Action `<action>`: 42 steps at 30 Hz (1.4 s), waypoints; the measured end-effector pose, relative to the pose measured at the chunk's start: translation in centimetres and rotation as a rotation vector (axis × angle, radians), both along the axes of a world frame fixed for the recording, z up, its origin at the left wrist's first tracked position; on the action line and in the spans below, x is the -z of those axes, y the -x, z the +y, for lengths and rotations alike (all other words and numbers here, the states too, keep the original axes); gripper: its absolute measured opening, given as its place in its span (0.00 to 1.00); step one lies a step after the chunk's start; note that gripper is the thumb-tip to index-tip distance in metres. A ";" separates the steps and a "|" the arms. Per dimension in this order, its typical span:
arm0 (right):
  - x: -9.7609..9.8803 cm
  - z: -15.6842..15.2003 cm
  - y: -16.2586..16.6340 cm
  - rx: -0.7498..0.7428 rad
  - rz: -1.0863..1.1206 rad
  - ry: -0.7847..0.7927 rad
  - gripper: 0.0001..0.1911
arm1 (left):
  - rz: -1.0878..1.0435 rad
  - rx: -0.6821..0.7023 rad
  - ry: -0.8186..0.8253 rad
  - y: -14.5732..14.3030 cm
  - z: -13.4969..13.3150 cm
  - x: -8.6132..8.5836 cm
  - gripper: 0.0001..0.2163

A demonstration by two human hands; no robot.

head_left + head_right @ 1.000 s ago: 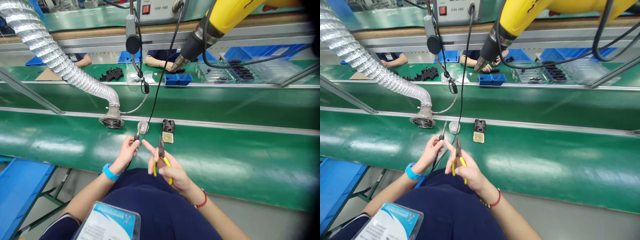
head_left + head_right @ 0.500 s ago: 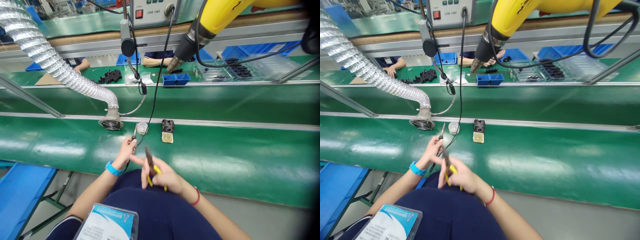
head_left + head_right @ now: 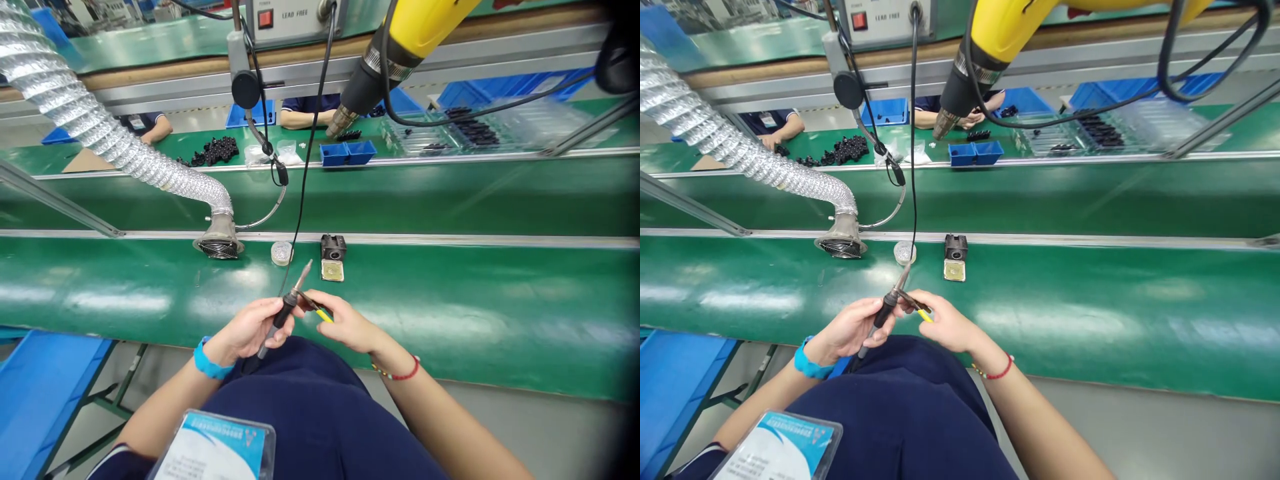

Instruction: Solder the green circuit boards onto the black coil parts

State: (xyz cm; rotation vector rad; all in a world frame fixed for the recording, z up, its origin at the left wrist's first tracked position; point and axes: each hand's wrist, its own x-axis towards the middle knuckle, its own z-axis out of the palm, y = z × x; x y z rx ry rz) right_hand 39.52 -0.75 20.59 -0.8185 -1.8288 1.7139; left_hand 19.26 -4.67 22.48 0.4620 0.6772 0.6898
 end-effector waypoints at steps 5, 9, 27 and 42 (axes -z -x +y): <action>-0.6 0.3 -0.6 -0.046 -0.009 0.027 0.26 | 0.013 -0.003 0.041 -0.4 -0.4 0.3 0.13; -0.6 0.6 -1.3 -0.101 -0.019 0.054 0.30 | 0.036 -0.027 0.039 -0.5 -0.5 0.5 0.14; -1.3 -2.9 0.9 0.096 -0.151 0.108 0.25 | 0.590 -0.243 -0.280 0.7 1.7 1.4 0.15; -1.9 -1.5 -0.7 -0.054 -0.097 0.048 0.24 | 0.114 0.161 -0.047 0.0 -0.6 -0.3 0.18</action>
